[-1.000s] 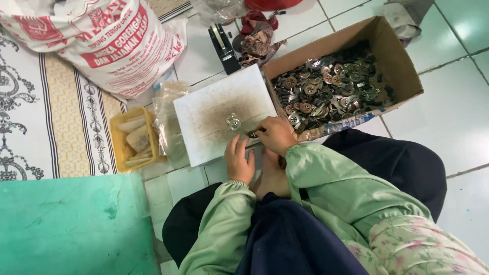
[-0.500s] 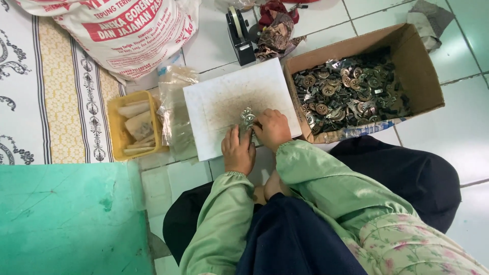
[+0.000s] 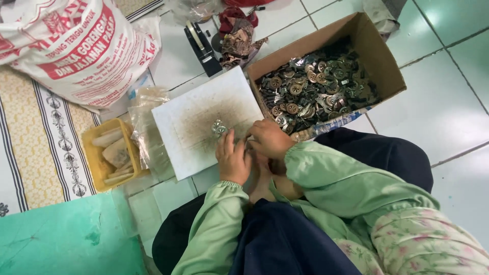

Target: The person sits on the floor and sorts metal buttons from a cardboard box onto a white board. They then place the sorted buttons into a small plastic bag and seal it.

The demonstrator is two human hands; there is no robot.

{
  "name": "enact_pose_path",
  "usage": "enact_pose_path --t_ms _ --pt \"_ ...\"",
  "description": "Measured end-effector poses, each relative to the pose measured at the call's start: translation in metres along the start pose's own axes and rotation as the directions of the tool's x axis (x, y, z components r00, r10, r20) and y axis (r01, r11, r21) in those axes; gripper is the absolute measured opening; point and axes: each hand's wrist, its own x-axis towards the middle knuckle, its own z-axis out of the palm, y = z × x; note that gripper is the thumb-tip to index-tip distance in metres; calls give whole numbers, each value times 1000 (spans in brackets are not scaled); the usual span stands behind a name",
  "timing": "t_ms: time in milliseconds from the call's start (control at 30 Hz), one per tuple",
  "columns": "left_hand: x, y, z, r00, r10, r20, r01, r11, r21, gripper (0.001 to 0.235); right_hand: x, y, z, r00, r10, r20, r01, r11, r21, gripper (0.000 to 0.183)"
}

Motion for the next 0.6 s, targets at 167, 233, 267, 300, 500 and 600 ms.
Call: enact_pose_path --t_ms 167,233,267,300,500,600 --pt "40 52 28 977 190 94 -187 982 -40 28 -32 78 -52 986 123 112 -130 990 55 30" --pt "57 65 45 961 263 79 -262 965 -27 26 -40 105 -75 965 212 152 -215 977 6 31" --pt "67 70 53 950 301 82 -299 953 -44 24 -41 114 -92 958 257 124 -249 966 -77 30" --pt "76 73 61 937 338 86 -333 941 -60 23 -43 124 -107 950 299 94 -282 946 -157 29" --pt "128 49 101 930 357 82 -361 932 37 21 -29 165 -100 929 371 11 -368 926 -88 21" --pt "134 36 115 917 381 116 -394 909 136 14 -15 151 -67 944 315 103 -293 938 -183 20"
